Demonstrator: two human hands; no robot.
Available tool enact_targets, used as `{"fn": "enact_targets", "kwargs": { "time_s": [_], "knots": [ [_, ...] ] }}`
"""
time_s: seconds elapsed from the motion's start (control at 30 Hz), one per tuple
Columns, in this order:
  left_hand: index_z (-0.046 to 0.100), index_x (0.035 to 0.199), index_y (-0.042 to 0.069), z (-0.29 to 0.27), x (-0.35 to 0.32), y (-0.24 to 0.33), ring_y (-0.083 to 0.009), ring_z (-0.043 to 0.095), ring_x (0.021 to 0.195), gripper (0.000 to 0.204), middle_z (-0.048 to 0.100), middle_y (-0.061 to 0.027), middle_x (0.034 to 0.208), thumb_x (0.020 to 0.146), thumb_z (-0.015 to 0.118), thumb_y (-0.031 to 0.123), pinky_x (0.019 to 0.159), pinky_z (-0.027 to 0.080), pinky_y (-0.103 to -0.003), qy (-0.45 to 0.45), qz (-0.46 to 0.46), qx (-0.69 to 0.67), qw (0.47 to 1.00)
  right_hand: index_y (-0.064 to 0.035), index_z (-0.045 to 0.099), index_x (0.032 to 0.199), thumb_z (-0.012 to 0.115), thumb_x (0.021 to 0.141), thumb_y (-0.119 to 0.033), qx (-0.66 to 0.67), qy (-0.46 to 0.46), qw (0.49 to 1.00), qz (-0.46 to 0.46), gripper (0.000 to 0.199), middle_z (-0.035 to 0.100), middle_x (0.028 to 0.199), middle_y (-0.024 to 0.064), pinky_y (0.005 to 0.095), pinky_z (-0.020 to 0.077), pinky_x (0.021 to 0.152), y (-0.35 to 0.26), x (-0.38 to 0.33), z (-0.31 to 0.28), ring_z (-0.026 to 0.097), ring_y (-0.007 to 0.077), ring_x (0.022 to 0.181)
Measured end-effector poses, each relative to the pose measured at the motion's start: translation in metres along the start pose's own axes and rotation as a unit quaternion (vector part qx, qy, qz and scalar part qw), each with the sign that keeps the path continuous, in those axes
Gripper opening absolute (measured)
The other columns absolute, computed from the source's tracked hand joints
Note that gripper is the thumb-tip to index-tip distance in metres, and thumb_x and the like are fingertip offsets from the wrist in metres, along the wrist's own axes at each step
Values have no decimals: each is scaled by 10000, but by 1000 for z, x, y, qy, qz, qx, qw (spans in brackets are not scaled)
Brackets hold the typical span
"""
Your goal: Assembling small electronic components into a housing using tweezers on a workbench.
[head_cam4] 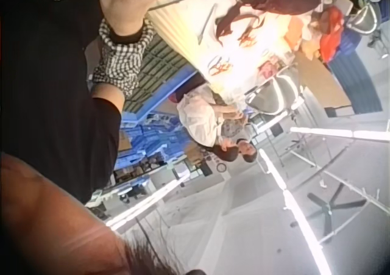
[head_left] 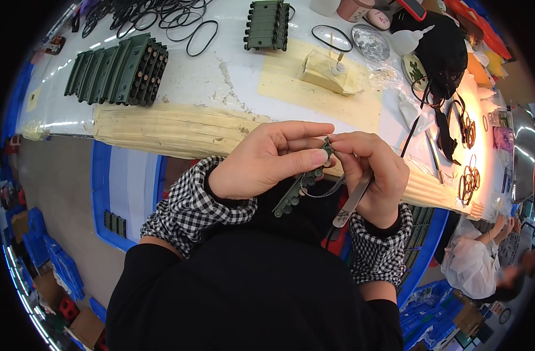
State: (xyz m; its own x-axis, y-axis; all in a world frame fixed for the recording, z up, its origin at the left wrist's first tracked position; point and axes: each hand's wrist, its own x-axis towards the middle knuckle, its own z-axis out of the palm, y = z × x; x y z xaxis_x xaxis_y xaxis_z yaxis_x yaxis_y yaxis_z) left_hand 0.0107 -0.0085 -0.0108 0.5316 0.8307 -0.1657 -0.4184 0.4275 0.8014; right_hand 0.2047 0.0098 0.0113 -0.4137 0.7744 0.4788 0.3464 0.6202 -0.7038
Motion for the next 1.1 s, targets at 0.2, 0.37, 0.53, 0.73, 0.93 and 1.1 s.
{"fn": "enact_targets", "kwargs": {
  "time_s": [0.2, 0.37, 0.53, 0.73, 0.93, 1.1],
  "knots": [
    [346, 1413, 20, 6, 3, -4, -141, 618, 1020, 490, 638, -143, 1139, 963, 531, 81, 935, 477, -281, 35, 69, 43, 996, 7, 636, 934, 675, 805, 54, -15, 30, 999, 33, 144, 688, 872, 120, 297, 554, 646, -5, -4, 7, 703, 261, 801],
    [401, 1352, 47, 7, 4, -3, -127, 600, 1030, 406, 637, -123, 1118, 969, 528, 94, 913, 482, -280, 61, 79, 50, 994, 6, 655, 977, 664, 828, 45, 8, 72, 996, 55, 155, 689, 858, 109, 267, 540, 598, -2, -6, 16, 687, 194, 706],
    [421, 1327, 51, 9, 3, -1, -128, 595, 1030, 373, 627, -107, 1119, 975, 526, 115, 896, 485, -278, 62, 86, 73, 992, -7, 688, 972, 688, 830, 20, 54, 85, 982, 158, 145, 653, 737, 43, 200, 452, 494, -14, -4, 15, 533, 44, 521],
    [434, 1310, 51, 8, 3, -2, -129, 594, 1033, 348, 628, -105, 1113, 979, 517, 120, 900, 480, -276, 54, 94, 87, 990, -25, 706, 966, 708, 826, -13, 78, 103, 974, 188, 140, 584, 630, -13, 177, 338, 448, -10, -7, 17, 410, 11, 472],
    [442, 1302, 46, 8, 2, -1, -130, 596, 1028, 341, 632, -104, 1105, 979, 521, 117, 891, 484, -274, 67, 87, 78, 991, -16, 698, 981, 694, 831, 4, 65, 89, 977, 182, 152, 634, 706, 16, 181, 383, 465, -12, -5, 16, 470, 20, 496],
    [474, 1269, 44, 11, 5, -7, -71, 562, 907, 334, 614, -46, 1010, 961, 571, 128, 760, 453, -211, 100, 99, 37, 989, 6, 680, 999, 659, 844, 38, 67, 95, 984, 133, 160, 692, 876, 96, 212, 495, 540, -12, -5, 20, 642, 99, 639]
  ]
}}
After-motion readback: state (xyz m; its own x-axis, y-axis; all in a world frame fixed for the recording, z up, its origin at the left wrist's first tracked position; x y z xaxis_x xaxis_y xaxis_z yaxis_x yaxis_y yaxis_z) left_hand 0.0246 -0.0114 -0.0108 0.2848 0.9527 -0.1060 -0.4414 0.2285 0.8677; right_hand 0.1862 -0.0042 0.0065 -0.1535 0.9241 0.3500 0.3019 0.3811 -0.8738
